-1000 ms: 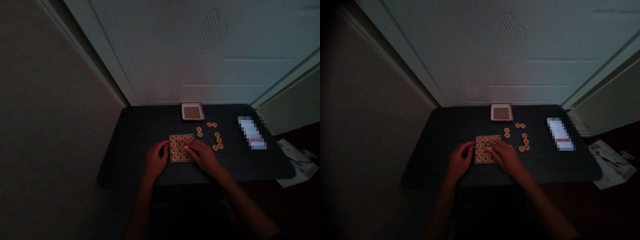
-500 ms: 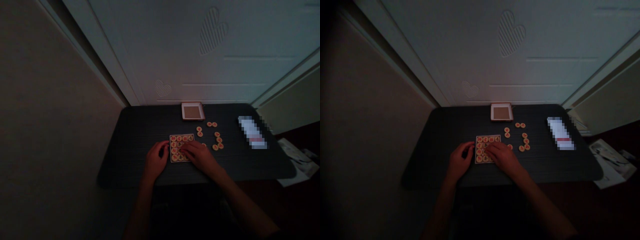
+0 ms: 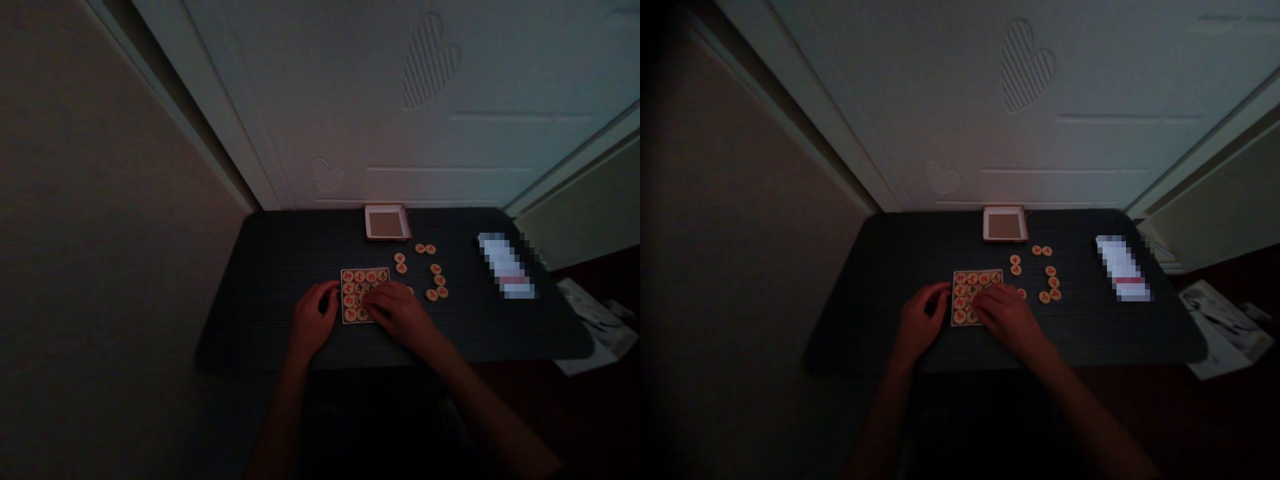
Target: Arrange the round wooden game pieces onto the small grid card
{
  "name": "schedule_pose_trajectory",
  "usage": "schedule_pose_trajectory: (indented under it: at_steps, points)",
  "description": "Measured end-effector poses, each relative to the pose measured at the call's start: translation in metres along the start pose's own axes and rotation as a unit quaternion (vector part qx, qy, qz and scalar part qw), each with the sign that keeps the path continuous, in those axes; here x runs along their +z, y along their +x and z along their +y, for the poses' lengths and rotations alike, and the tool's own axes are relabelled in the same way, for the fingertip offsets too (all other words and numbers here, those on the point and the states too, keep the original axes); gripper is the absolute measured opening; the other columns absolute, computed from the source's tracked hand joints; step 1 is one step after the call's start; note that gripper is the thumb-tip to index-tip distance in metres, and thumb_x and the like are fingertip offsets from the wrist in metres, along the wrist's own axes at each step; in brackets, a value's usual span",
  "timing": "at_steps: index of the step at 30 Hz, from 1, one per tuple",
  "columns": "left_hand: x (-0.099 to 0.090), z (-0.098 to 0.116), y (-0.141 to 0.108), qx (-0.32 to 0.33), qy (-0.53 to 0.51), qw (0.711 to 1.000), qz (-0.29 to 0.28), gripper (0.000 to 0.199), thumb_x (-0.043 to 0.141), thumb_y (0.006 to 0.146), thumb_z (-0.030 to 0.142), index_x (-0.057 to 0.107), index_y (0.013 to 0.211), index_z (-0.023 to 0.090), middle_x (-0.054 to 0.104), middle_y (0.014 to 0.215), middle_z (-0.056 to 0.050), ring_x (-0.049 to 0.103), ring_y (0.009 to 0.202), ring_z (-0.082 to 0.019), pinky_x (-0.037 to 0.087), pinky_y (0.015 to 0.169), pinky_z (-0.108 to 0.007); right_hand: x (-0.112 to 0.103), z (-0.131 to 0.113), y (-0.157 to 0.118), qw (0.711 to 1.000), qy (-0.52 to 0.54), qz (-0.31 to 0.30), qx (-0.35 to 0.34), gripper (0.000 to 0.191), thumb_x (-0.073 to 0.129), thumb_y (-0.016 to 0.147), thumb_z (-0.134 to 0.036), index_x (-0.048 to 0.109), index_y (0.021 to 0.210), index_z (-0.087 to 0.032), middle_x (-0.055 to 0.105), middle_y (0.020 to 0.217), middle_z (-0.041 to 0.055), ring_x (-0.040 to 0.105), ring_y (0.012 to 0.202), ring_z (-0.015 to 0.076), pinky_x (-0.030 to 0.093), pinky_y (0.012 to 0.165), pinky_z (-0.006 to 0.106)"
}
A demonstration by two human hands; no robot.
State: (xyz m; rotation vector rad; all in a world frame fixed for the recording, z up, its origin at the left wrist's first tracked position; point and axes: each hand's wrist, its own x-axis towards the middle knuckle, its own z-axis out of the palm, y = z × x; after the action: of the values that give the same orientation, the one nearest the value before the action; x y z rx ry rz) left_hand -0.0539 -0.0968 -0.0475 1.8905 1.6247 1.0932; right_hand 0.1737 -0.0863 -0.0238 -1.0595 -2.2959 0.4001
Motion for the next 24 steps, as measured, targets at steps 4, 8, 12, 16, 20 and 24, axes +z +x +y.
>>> schedule_pose_trajectory:
  at_steps: [4,8,12,16,20,24]
  points:
    - [0.000,0.000,0.000,0.000,0.002,1.000,-0.002,0.022,0.056,0.098,0.025,0.067,0.117,0.026,0.075,0.109,-0.003,0.071,0.098,-0.019,0.057,0.091,-0.036,0.002,0.003,0.000,1.000,-0.021,0.013,0.019,0.013,0.066,0.097,-0.028,0.075,0.105,-0.024,0.076,0.108,0.0049,0.065,0.102,0.0237,0.049,0.091,0.041]
    - [0.000,0.000,0.000,-0.002,0.008,1.000,0.002,0.022,0.056,0.098,0.025,0.068,0.117,0.026,0.075,0.109,-0.003,0.071,0.098,-0.019,0.058,0.091,-0.036,0.006,0.007,0.002,0.999,-0.025,0.009,0.026,0.015,0.066,0.097,-0.028,0.075,0.109,-0.026,0.076,0.112,0.0045,0.066,0.103,0.0244,0.049,0.092,0.044]
    - [0.000,-0.001,0.000,0.004,0.007,1.000,0.003,0.022,0.056,0.099,0.025,0.068,0.117,0.026,0.075,0.109,-0.004,0.072,0.097,-0.020,0.058,0.091,-0.038,0.008,0.009,0.006,0.999,-0.025,0.013,0.024,0.017,0.066,0.096,-0.027,0.075,0.111,-0.027,0.076,0.113,0.0054,0.067,0.104,0.0246,0.050,0.094,0.045]
    - [0.000,-0.001,-0.001,0.005,0.009,1.000,0.002,0.022,0.056,0.098,0.025,0.068,0.116,0.026,0.076,0.108,-0.004,0.072,0.098,-0.020,0.058,0.092,-0.038,0.009,0.009,0.008,0.999,-0.035,0.015,0.024,0.018,0.067,0.095,-0.025,0.076,0.111,-0.026,0.076,0.113,0.0063,0.066,0.104,0.0255,0.050,0.094,0.045]
    - [0.000,0.000,0.000,0.003,0.007,1.000,0.001,0.022,0.055,0.099,0.024,0.068,0.116,0.026,0.076,0.109,-0.004,0.072,0.097,-0.020,0.058,0.092,-0.038,0.010,0.009,0.010,0.999,-0.037,0.010,0.024,0.018,0.067,0.096,-0.024,0.075,0.112,-0.025,0.076,0.113,0.0058,0.065,0.103,0.0255,0.050,0.095,0.046]
    - [0.000,0.000,0.000,0.000,0.005,1.000,-0.001,0.022,0.056,0.098,0.024,0.068,0.117,0.025,0.076,0.109,-0.004,0.072,0.097,-0.020,0.058,0.093,-0.038,0.010,0.008,0.011,0.999,-0.038,0.009,0.024,0.019,0.065,0.097,-0.024,0.075,0.113,-0.025,0.076,0.114,0.0057,0.065,0.104,0.0257,0.049,0.095,0.046]
